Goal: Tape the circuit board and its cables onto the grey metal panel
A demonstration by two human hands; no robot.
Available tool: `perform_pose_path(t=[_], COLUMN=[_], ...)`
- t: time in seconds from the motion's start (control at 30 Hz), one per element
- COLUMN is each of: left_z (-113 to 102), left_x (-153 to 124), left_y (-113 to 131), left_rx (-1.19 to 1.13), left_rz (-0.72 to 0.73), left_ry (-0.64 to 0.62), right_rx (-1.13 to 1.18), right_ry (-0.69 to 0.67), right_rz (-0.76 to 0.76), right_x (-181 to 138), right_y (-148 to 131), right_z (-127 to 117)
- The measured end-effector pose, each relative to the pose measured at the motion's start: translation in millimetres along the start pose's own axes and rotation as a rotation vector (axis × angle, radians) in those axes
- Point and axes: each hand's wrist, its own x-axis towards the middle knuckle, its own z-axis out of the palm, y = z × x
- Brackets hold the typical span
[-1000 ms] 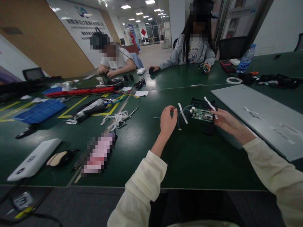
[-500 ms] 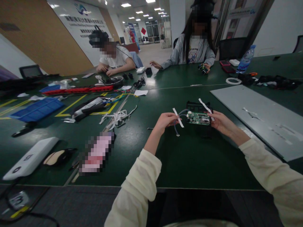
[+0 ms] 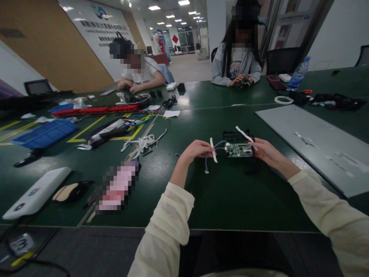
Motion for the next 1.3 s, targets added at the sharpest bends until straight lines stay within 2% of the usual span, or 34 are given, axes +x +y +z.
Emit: perform_pose_path(t=[0.3, 0.67, 0.87, 0.9, 0.97, 1.03, 1.1, 1.17, 1.23, 1.3], left_z=[-3, -1, 1, 3, 7, 15, 25, 38, 53, 67], left_x=[6, -4, -2, -2, -3, -7, -11, -15, -17, -17], left_y=[-5, 5, 1, 0, 1, 4, 9, 14, 18, 19], left_rx=[0.047, 0.134, 0.239, 0.301, 0.525, 0.797, 0.975, 1.024, 1.018, 1.008], left_rz=[-0.029, -0.017, -0.009, -0.012, 0.007, 0.079, 0.203, 0.372, 0.535, 0.638], left_ry=[-0.015, -0.033, 0.075, 0.129, 0.319, 0.544, 0.676, 0.663, 0.562, 0.436], right_rx=[0.012, -0.021, -0.064, -0.088, -0.13, -0.169, -0.231, -0.341, -0.522, -0.769], right_ry=[0.02, 0.023, 0.041, 0.044, 0.058, 0.067, 0.075, 0.108, 0.189, 0.275], right_rz=[-0.013, -0.021, -0.036, -0.039, -0.049, -0.058, -0.069, -0.111, -0.225, -0.366], right_x=[5, 3, 1, 1, 2, 3, 5, 6, 6, 5], right_y=[5, 1, 4, 4, 5, 6, 8, 9, 10, 9], right_z=[-1, 3, 7, 8, 10, 11, 10, 8, 7, 5])
